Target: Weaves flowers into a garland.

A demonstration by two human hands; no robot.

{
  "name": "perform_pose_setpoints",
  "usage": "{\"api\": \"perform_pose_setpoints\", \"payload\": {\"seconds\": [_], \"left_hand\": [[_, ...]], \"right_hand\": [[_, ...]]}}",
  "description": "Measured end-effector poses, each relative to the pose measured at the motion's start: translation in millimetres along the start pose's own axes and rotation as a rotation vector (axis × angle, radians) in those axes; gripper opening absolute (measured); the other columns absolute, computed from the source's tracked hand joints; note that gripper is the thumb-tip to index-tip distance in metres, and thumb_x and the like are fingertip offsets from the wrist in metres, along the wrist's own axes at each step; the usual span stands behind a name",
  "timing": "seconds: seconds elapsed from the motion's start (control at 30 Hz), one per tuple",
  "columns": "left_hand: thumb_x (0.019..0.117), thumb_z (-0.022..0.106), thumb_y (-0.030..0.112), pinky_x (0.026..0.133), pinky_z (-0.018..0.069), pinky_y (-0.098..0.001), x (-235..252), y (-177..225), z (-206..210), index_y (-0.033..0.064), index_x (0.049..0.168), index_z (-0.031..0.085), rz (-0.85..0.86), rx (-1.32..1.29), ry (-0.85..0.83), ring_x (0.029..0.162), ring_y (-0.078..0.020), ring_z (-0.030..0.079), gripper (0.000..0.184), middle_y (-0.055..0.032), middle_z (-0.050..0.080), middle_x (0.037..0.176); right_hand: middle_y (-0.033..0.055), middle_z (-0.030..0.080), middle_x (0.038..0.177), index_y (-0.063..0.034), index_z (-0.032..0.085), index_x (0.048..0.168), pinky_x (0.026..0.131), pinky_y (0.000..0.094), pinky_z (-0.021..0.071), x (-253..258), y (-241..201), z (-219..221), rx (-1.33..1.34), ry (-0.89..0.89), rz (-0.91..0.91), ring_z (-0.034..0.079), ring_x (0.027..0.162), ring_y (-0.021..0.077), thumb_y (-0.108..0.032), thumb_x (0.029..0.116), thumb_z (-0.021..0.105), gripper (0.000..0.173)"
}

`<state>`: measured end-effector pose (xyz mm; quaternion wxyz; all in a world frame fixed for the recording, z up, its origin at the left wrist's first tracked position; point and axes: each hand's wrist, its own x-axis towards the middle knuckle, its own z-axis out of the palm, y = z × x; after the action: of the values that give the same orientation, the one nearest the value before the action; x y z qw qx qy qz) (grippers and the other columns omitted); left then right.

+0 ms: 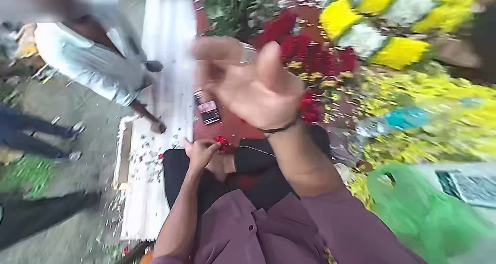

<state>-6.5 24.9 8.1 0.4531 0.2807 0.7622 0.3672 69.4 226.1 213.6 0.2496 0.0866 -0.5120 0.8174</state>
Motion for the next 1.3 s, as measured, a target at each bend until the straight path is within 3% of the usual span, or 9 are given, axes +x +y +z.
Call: {"api": "perform_pose_setpoints", "payload": {"seconds": [0.17, 0.37, 0.53, 0.7, 0.87, 1.07, 1.13, 1.23, 1.3], "left_hand": [[0.0930, 0.074, 0.027, 0.072, 0.0586, -0.0470, 4, 7, -4, 0.0104, 0.088, 0.078, -0.075, 0.043, 0.061, 0.071, -0.0165, 0.070, 0.018, -0.0034, 0.074, 0.077], [0.0920, 0.073, 0.027, 0.073, 0.0553, -0.0507, 13, 10, -10, 0.0116, 0.082, 0.077, -0.109, 0.169, 0.050, 0.067, -0.0177, 0.066, 0.019, -0.0027, 0.070, 0.070], [0.0918, 0.070, 0.029, 0.060, 0.0522, -0.0493, 9, 15, -13, 0.0117, 0.077, 0.074, -0.146, 0.182, 0.061, 0.060, -0.0198, 0.062, 0.023, -0.0040, 0.065, 0.065], [0.0923, 0.069, 0.030, 0.078, 0.0558, -0.0520, 13, 24, -10, 0.0133, 0.083, 0.077, -0.156, 0.242, 0.021, 0.068, -0.0169, 0.068, 0.020, -0.0012, 0.070, 0.070], [0.0920, 0.069, 0.030, 0.070, 0.0565, -0.0482, 16, 23, -6, 0.0125, 0.083, 0.077, -0.156, 0.226, -0.013, 0.067, -0.0162, 0.067, 0.021, -0.0019, 0.070, 0.070], [0.0902, 0.071, 0.034, 0.072, 0.0552, -0.0484, 16, 24, -16, 0.0111, 0.079, 0.074, -0.181, 0.213, -0.003, 0.068, -0.0168, 0.066, 0.025, -0.0022, 0.069, 0.070], [0.0896, 0.072, 0.033, 0.072, 0.0543, -0.0475, 16, 30, -22, 0.0114, 0.080, 0.074, -0.204, 0.208, 0.013, 0.069, -0.0160, 0.065, 0.024, -0.0014, 0.067, 0.071], [0.0899, 0.072, 0.030, 0.076, 0.0551, -0.0467, 12, 35, -28, 0.0091, 0.081, 0.075, -0.234, 0.160, 0.034, 0.074, -0.0161, 0.066, 0.023, -0.0028, 0.069, 0.075], [0.0895, 0.071, 0.030, 0.076, 0.0536, -0.0469, 12, 35, -29, 0.0077, 0.079, 0.071, -0.247, 0.135, 0.057, 0.074, -0.0171, 0.065, 0.025, -0.0032, 0.067, 0.074]], "right_hand": [[0.0074, 0.068, 0.118, -0.0047, 0.063, 0.132, 0.090, 0.0376, 0.0554, -115, 72, -75, -0.346, 0.474, 0.450, 0.065, 0.105, 0.0184, -0.022, 0.1043, 0.048, 0.036], [0.0093, 0.061, 0.142, -0.0120, 0.055, 0.146, 0.104, 0.0445, 0.0528, -176, 144, -73, -0.489, 0.343, 0.917, 0.060, 0.128, 0.0220, -0.023, 0.0910, 0.074, 0.060], [0.0063, 0.070, 0.114, -0.0088, 0.071, 0.119, 0.079, 0.0357, 0.0603, -171, 161, -59, -0.682, 0.393, 0.646, 0.069, 0.093, 0.0157, -0.021, 0.0880, 0.079, 0.035], [0.0019, 0.072, 0.104, -0.0124, 0.075, 0.088, 0.081, 0.0340, 0.0594, -171, 171, -52, -0.813, 0.506, 0.553, 0.068, 0.096, 0.0124, -0.018, 0.0836, 0.082, 0.010], [0.0031, 0.072, 0.102, -0.0104, 0.075, 0.093, 0.075, 0.0332, 0.0604, -176, 169, -61, -0.728, 0.524, 0.576, 0.069, 0.087, 0.0130, -0.014, 0.0864, 0.079, 0.008], [0.0129, 0.064, 0.132, -0.0060, 0.058, 0.139, 0.095, 0.0409, 0.0580, -173, 154, -74, -0.520, 0.325, 0.907, 0.067, 0.113, 0.0215, -0.021, 0.0845, 0.079, 0.060], [0.0124, 0.070, 0.116, -0.0032, 0.065, 0.129, 0.080, 0.0363, 0.0617, -174, 155, -73, -0.544, 0.345, 0.871, 0.071, 0.093, 0.0182, -0.021, 0.0843, 0.080, 0.050], [0.0032, 0.076, 0.088, -0.0070, 0.078, 0.095, 0.076, 0.0332, 0.0586, -173, 153, -79, -0.728, 0.409, 0.745, 0.069, 0.079, 0.0100, -0.018, 0.0867, 0.079, 0.014], [0.0015, 0.075, 0.084, -0.0084, 0.078, 0.090, 0.076, 0.0328, 0.0585, -171, 146, -82, -0.755, 0.369, 0.730, 0.069, 0.077, 0.0085, -0.019, 0.0876, 0.077, 0.011]]}}
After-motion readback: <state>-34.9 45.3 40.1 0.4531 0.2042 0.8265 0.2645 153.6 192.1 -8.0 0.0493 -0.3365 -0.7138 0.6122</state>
